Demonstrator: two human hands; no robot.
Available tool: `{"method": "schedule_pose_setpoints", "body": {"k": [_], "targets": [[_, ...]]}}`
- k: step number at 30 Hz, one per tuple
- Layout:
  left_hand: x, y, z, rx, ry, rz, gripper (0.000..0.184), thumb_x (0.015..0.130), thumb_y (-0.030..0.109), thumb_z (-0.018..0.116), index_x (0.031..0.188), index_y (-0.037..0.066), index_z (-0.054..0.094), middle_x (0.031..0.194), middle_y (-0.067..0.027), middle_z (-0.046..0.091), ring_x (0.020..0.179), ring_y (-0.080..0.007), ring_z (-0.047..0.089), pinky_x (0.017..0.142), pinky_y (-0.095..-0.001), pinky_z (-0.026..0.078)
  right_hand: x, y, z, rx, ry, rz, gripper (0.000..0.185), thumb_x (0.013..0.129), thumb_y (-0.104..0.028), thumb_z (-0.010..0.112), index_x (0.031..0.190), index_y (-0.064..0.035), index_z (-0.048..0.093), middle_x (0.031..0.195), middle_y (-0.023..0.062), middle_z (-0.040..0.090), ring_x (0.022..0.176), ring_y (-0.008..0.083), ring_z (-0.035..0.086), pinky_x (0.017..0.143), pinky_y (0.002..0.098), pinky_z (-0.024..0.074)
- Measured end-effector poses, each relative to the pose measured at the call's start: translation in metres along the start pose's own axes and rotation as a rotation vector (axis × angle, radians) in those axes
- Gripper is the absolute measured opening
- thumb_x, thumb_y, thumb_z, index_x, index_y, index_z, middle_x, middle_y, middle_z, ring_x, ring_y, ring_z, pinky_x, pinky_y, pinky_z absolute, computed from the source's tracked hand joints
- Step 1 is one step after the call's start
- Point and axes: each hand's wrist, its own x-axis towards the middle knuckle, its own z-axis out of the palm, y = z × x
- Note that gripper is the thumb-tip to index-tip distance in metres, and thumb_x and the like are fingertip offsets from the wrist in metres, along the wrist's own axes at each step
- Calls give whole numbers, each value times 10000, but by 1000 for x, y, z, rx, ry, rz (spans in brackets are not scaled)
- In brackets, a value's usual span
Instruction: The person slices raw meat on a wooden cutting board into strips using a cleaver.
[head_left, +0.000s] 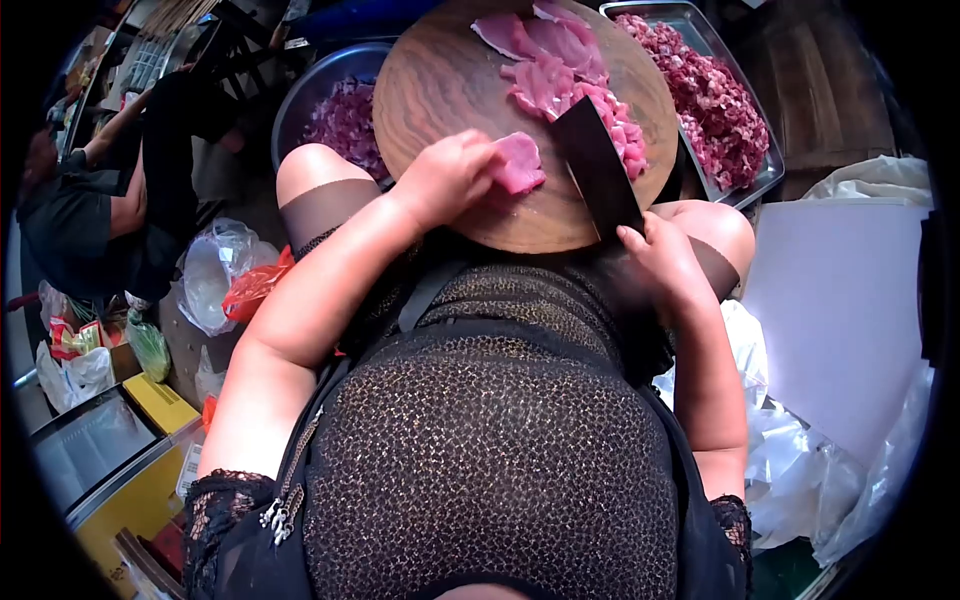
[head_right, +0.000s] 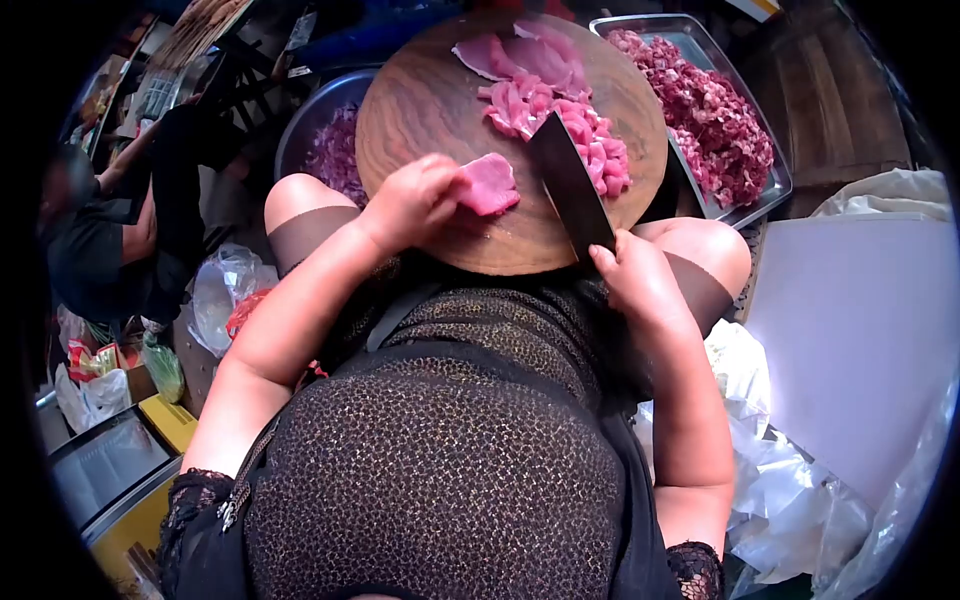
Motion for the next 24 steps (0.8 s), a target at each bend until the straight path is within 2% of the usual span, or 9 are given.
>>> {"method": "schedule_pose_setpoints", "body": {"k": [4, 7, 9, 12, 16, 18, 20, 22, 24], "targets": [[54, 18, -28, -393, 105, -195, 234, 876, 14, 610, 1110, 1, 606, 1032, -78, 653, 889, -133, 655, 766, -264, 555, -4, -12, -2, -8, -2, 73, 264, 962, -240, 595, 927, 19, 565, 584, 24, 495, 467, 146, 494, 466, 320, 424], [57, 25, -47, -774, 232, -411, 327, 892, 15, 610, 1211, 8, 538, 1087, -91, 641, 924, -160, 658, 792, -296, 581, -2, -11, -6, -17, -17, 47, 275, 964, -251, 592, 915, 18, 558, 582, 30, 495, 467, 150, 498, 466, 321, 427], [36, 19, -34, -913, 282, -555, 370, 892, 19, 613, 1244, 16, 501, 1106, -94, 631, 931, -171, 659, 780, -313, 589, -1, -12, -8, -79, -63, 136, 311, 947, -224, 608, 1051, 69, 606, 869, 173, 681, 811, 256, 651, 762, 368, 500], [-13, -4, 6, -1034, 270, -940, 477, 870, 32, 669, 1284, 30, 430, 1128, -101, 620, 917, -188, 665, 708, -322, 601, -4, -16, -9, -16, -55, 144, 303, 951, -224, 600, 1036, 67, 608, 863, 165, 679, 809, 236, 647, 757, 366, 499], [-38, -6, 6, -784, 145, -993, 493, 857, 78, 711, 1282, 35, 464, 971, -83, 668, 807, -199, 677, 676, -300, 571, -10, -32, -11, -62, -33, 192, 296, 950, -210, 593, 1066, 62, 618, 799, 171, 677, 717, 245, 652, 699, 357, 503], [-33, 4, -15, 35, -122, -693, 423, 845, 108, 709, 1226, 41, 536, 944, -106, 673, 789, -239, 679, 709, -339, 555, -12, -21, -1, -147, 62, 12, 264, 947, -208, 581, 1030, 39, 621, 791, 202, 663, 719, 310, 652, 676, 399, 504], [-30, 0, -19, 112, -54, -617, 324, 838, 133, 693, 1141, 47, 615, 997, -127, 660, 870, -294, 662, 791, -370, 530, -10, -22, 2, -228, 162, -174, 236, 944, -207, 569, 994, 17, 624, 784, 232, 650, 721, 376, 652, 654, 440, 505], [-23, -17, -13, 209, 110, -148, 266, 840, 131, 674, 1092, 47, 651, 1050, -131, 654, 969, -317, 635, 836, -381, 519, -12, -46, 7, -216, 156, -111, 248, 933, -203, 570, 1043, 10, 635, 886, 257, 649, 862, 436, 624, 741, 477, 500], [-7, -26, 3, 131, 143, -131, 217, 845, 135, 659, 1039, 40, 674, 1085, -147, 642, 1009, -342, 611, 885, -397, 497, 1, -45, 19, -237, 191, -196, 241, 938, -212, 571, 1043, -7, 642, 875, 236, 663, 828, 412, 644, 724, 470, 511]]}}
